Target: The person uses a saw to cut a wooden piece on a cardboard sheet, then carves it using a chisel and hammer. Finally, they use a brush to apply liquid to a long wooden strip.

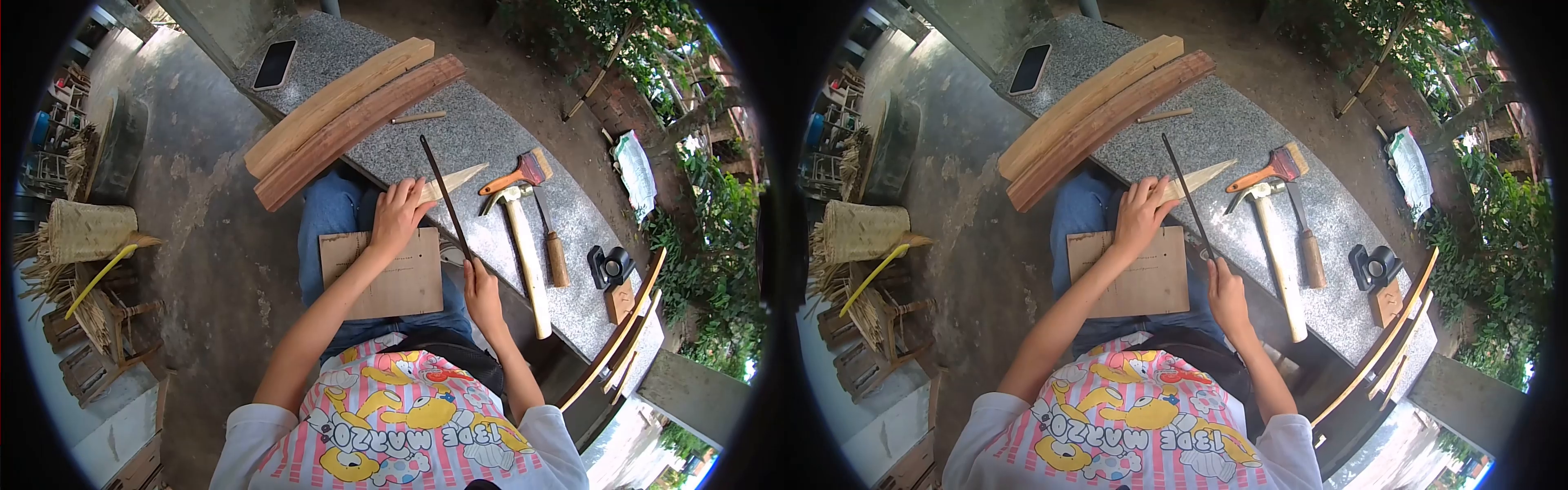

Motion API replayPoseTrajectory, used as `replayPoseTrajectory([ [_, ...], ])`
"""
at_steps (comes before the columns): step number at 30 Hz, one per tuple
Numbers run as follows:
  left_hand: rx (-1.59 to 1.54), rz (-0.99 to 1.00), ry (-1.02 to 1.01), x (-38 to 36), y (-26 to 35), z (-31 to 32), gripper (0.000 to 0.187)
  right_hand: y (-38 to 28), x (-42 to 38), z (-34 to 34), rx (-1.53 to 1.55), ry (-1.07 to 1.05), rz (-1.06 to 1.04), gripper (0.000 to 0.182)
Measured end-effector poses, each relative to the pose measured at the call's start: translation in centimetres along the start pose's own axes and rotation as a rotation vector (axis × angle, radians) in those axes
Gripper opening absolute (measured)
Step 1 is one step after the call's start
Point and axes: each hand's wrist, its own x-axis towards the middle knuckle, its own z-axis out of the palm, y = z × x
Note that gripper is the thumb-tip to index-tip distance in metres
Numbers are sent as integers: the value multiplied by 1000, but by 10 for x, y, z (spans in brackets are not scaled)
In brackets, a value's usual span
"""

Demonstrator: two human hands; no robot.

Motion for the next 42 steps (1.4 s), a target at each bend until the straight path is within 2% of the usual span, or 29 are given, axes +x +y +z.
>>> replayPoseTrajectory([
  [5,15,3,3,1,1,-2,50,-2,10,6,-65,2,-78,25],
  [20,5,3,-4,0,-1,0,49,-5,-1,3,-153,-7,-18,29],
  [22,-16,3,-2,0,-1,0,49,-3,3,12,-232,5,-63,22],
  [26,27,5,-31,1,1,-2,46,-2,19,18,-210,-7,-83,22],
  [28,47,-3,-56,1,2,-3,45,-1,16,13,-212,2,-61,27],
  [34,38,11,-42,0,1,-1,43,3,-8,4,-192,7,-22,23],
  [42,52,-3,-38,1,3,-3,45,-5,6,2,-221,-15,-71,23],
])
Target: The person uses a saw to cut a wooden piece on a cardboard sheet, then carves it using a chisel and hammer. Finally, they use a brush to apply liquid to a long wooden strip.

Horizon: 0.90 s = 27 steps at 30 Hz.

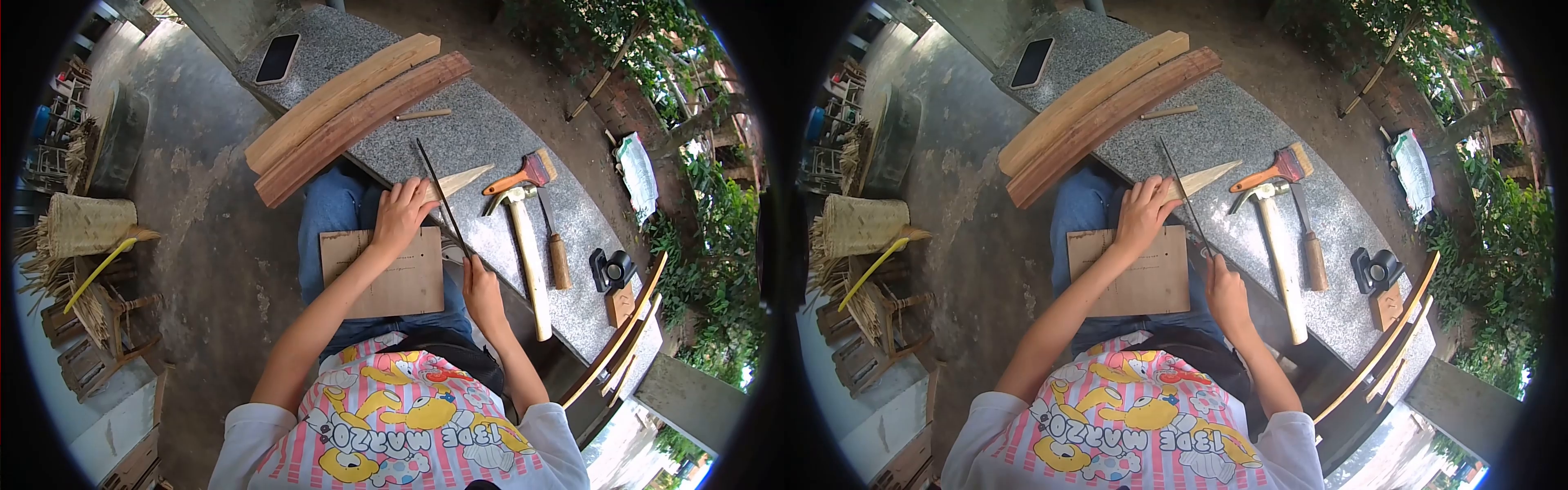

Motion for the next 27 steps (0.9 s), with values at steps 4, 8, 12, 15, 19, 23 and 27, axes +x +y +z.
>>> replayPoseTrajectory([
  [4,-21,-5,1,0,-2,2,45,5,-17,-2,-39,12,-4,23],
  [8,10,44,38,0,-4,4,45,-1,-3,1,-31,15,2,23],
  [12,16,36,29,0,-3,4,44,2,7,9,37,20,-17,25],
  [15,25,36,47,1,-1,2,43,5,-9,6,10,34,-14,24],
  [19,-5,36,45,0,-3,5,42,4,-8,6,24,56,20,24],
  [23,3,31,37,0,-2,5,41,6,8,12,43,30,-2,24],
  [27,17,1,-26,0,-1,1,42,8,-1,8,46,56,-22,22],
])
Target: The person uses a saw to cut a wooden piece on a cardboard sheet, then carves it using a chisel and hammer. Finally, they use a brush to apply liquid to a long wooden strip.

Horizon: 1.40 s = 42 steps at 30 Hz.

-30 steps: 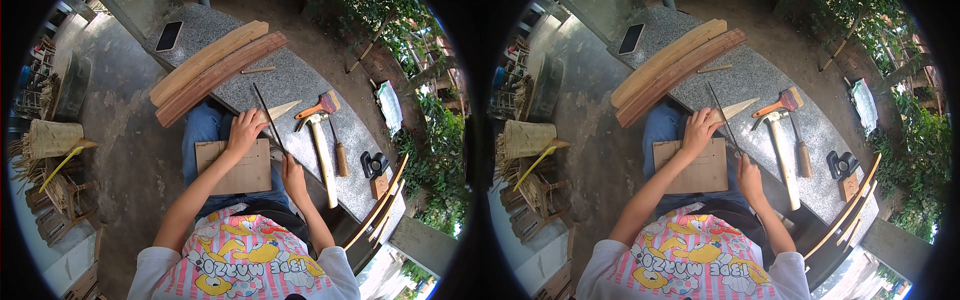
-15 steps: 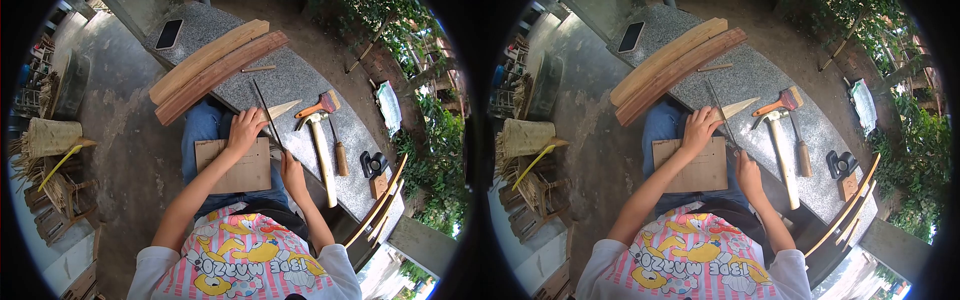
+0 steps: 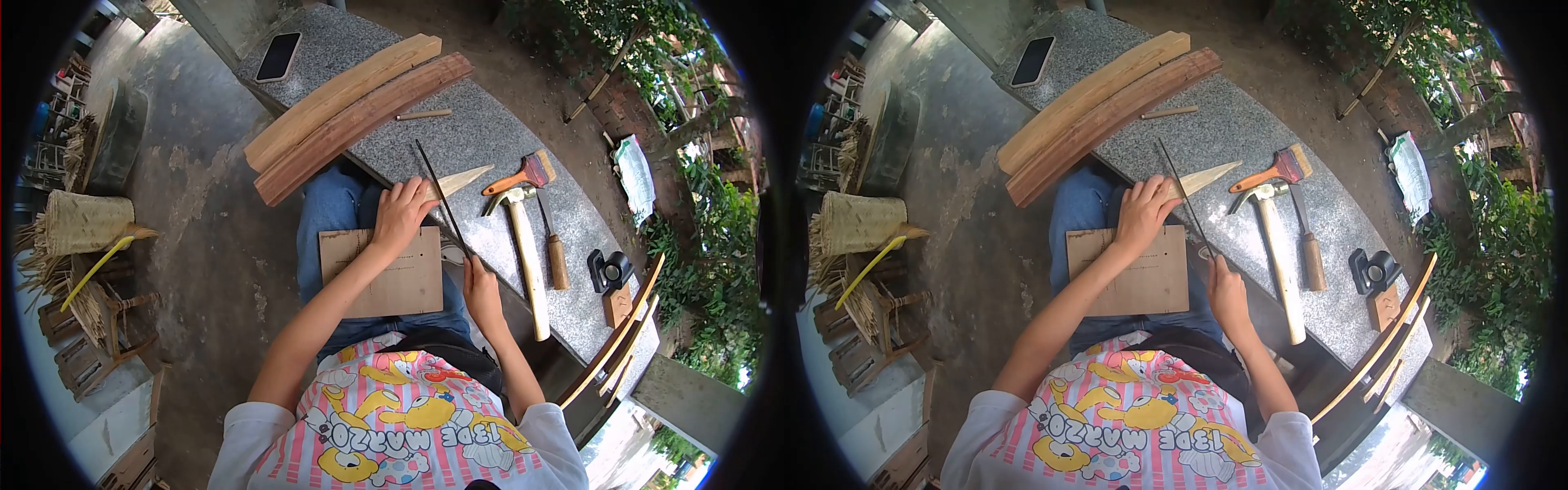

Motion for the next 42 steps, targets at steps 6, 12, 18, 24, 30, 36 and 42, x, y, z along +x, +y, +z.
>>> replayPoseTrajectory([
  [6,-17,28,45,0,-2,4,42,-6,11,11,-6,-12,12,21],
  [12,-2,59,5,-1,1,1,41,-5,3,8,34,30,12,23],
  [18,-1,53,-6,-2,1,1,41,-2,11,14,-7,-30,14,21],
  [24,-10,39,-8,-1,2,0,40,6,-11,13,-20,-48,57,26],
  [30,-35,41,8,-1,-1,4,40,0,14,19,48,-24,7,27],
  [36,-26,41,-2,0,2,0,41,9,-16,14,12,-20,50,23],
  [42,18,83,39,0,0,2,43,-6,18,18,32,-11,13,21],
])
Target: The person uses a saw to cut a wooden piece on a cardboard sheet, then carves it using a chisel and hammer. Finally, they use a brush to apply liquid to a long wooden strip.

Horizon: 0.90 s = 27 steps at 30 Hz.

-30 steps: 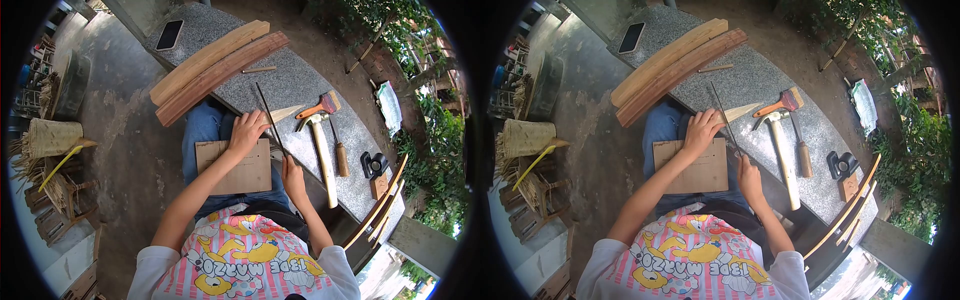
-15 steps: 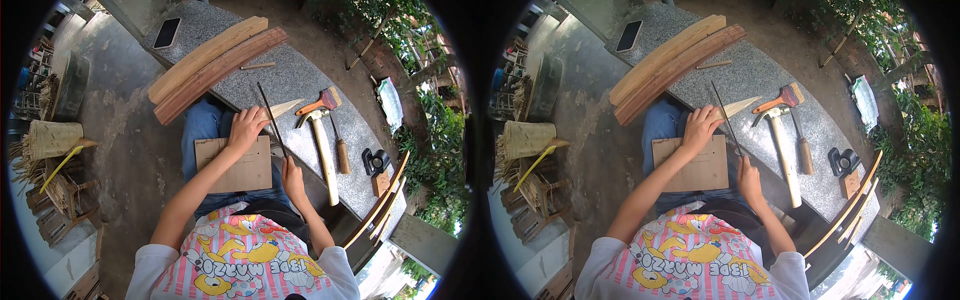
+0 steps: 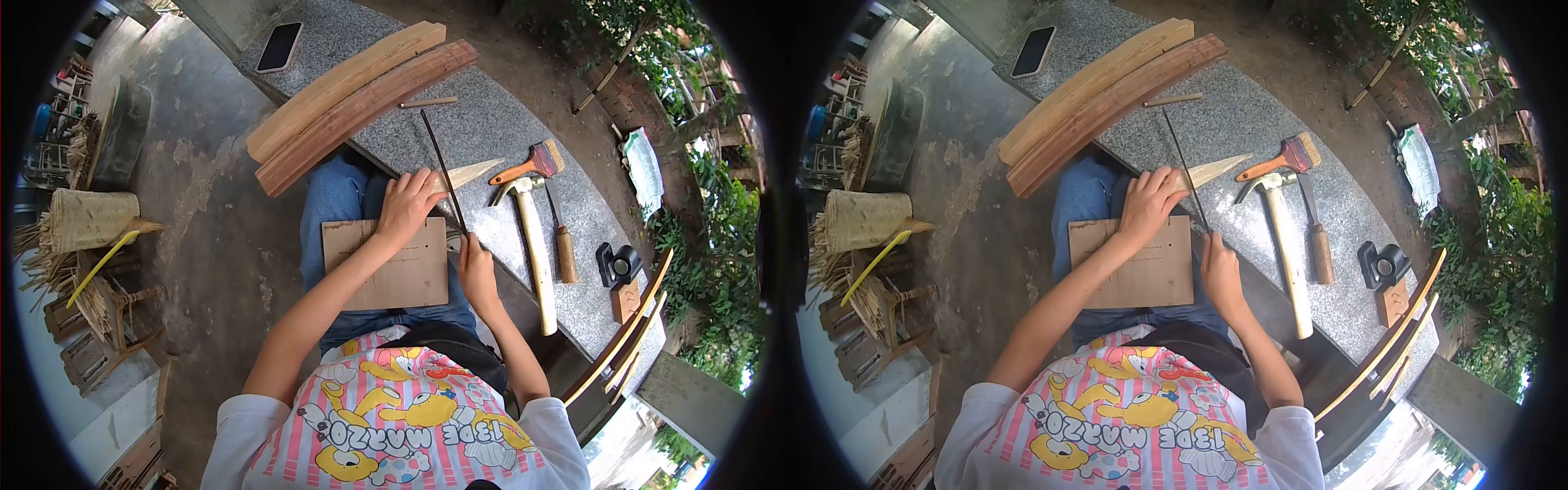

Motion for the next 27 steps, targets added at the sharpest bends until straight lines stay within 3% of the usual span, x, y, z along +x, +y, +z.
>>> replayPoseTrajectory([
  [7,14,17,17,0,0,0,42,21,-36,-2,-26,16,3,24],
  [13,15,16,-3,0,0,-1,42,0,1,0,35,26,-44,24],
  [19,9,13,23,-1,0,2,42,21,-49,-12,-13,-43,38,25],
  [25,16,24,-2,0,1,-2,42,-1,-7,-1,9,-22,-6,24],
  [27,25,19,17,-1,1,0,42,5,-25,-4,-27,-48,31,24],
])
